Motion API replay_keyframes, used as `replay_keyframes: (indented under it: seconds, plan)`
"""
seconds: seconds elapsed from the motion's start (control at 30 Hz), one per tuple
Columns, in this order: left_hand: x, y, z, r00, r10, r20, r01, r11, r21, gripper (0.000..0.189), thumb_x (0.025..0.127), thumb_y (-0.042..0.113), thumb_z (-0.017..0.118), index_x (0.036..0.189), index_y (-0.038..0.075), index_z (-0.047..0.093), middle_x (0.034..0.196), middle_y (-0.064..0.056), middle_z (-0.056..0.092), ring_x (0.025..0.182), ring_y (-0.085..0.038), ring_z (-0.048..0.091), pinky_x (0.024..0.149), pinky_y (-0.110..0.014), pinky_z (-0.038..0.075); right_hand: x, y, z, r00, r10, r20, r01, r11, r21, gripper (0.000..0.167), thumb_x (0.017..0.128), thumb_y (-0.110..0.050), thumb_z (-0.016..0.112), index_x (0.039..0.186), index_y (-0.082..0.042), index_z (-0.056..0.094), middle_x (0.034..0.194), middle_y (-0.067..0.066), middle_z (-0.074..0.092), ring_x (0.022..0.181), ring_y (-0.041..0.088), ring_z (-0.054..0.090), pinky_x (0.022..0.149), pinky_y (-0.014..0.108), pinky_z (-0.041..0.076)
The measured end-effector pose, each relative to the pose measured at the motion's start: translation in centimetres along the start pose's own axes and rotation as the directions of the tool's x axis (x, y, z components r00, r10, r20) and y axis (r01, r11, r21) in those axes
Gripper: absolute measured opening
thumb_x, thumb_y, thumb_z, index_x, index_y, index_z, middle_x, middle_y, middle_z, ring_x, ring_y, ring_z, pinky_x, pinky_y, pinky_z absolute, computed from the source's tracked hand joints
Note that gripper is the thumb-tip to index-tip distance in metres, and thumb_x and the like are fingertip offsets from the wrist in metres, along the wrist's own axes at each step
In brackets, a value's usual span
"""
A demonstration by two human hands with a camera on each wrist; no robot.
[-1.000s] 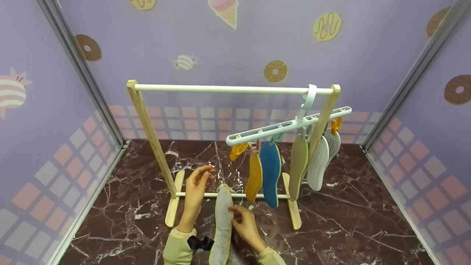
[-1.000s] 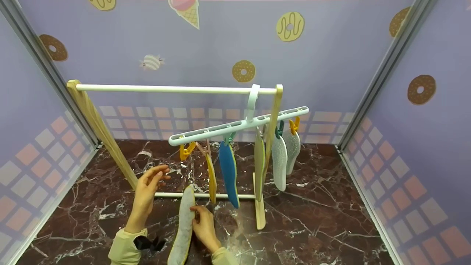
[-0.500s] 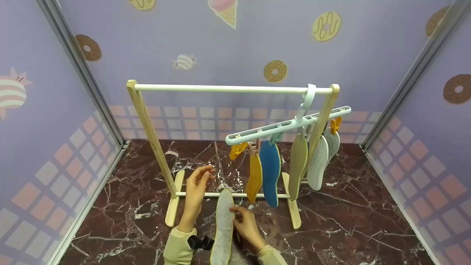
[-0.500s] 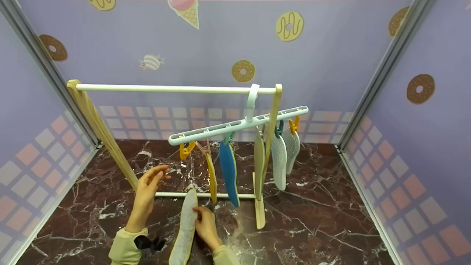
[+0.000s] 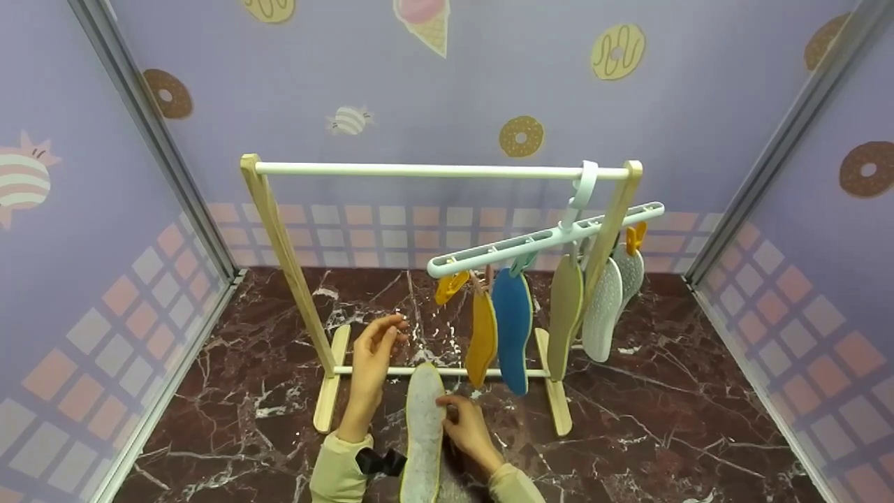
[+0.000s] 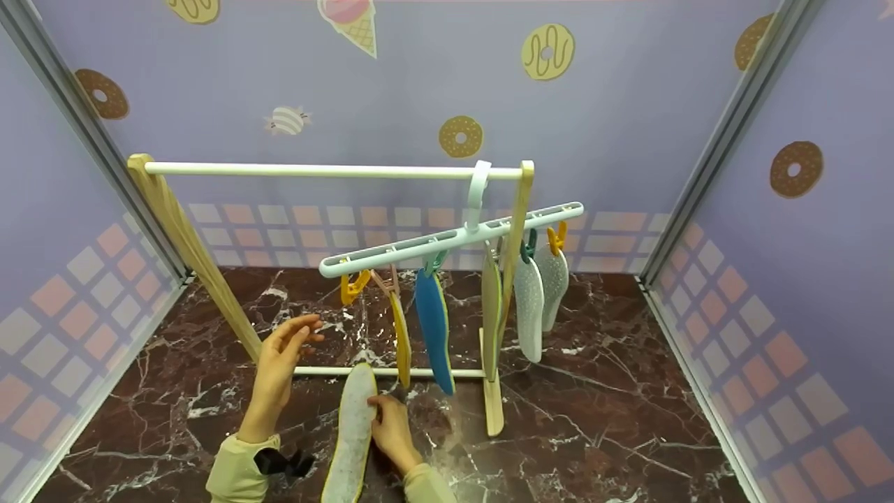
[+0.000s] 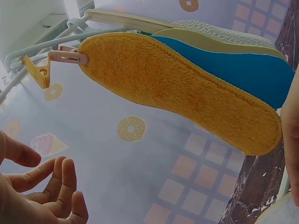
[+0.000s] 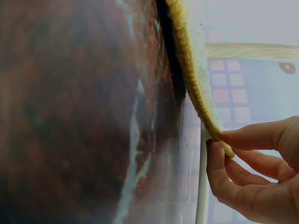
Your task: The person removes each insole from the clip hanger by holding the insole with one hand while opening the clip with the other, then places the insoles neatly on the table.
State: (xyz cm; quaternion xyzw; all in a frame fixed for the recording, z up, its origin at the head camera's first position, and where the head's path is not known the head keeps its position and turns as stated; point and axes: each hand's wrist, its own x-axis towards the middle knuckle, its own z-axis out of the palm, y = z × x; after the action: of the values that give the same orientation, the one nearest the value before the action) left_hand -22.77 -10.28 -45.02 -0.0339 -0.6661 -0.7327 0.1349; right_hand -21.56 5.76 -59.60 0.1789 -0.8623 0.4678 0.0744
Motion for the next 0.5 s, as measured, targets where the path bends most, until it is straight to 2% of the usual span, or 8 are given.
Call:
replay_keyframes:
  seconds: [0.07,0.23,0.4,0.5]
  plan:
    - [0.0,0.1,0.0,1.000,0.001,0.000,-0.001,1.000,0.005,0.028,0.092,0.008,0.046,0.112,-0.011,0.051,0.087,0.013,0.060,0.077,-0.006,0.059,0.065,-0.020,0.046,0.0,-0.1,-0.1,1.000,0.010,0.027,-0.011,1.000,0.011,0.032,0.068,0.015,0.056,0.098,0.003,0.063,0.091,0.016,0.066,0.063,0.007,0.053,0.054,0.017,0.042]
    - [-0.1,0.1,-0.1,1.000,0.006,0.002,-0.006,1.000,-0.002,0.027,0.092,0.008,0.046,0.112,-0.010,0.052,0.090,0.005,0.062,0.080,-0.013,0.060,0.066,-0.020,0.045,0.0,-0.4,-0.5,0.994,0.033,0.101,-0.039,0.998,0.056,0.031,0.069,0.017,0.054,0.098,0.008,0.061,0.086,0.020,0.065,0.057,0.011,0.056,0.047,0.018,0.042]
    - [-0.1,0.1,-0.1,1.000,0.013,0.007,-0.013,1.000,-0.011,0.027,0.092,0.007,0.046,0.112,-0.010,0.051,0.095,-0.005,0.063,0.081,-0.014,0.060,0.067,-0.021,0.045,0.3,-0.9,-1.1,0.982,0.054,0.179,-0.055,0.998,0.003,0.030,0.070,0.015,0.052,0.097,0.009,0.062,0.089,0.022,0.065,0.062,0.019,0.058,0.049,0.021,0.042]
    - [-0.1,0.1,-0.2,1.000,0.015,0.017,-0.015,1.000,-0.017,0.028,0.092,0.008,0.046,0.112,-0.011,0.050,0.095,-0.006,0.062,0.081,-0.013,0.060,0.067,-0.020,0.045,0.7,-0.3,-1.2,0.970,0.070,0.234,-0.068,0.998,-0.017,0.031,0.069,0.013,0.050,0.097,0.008,0.063,0.090,0.023,0.064,0.065,0.021,0.058,0.051,0.025,0.043]
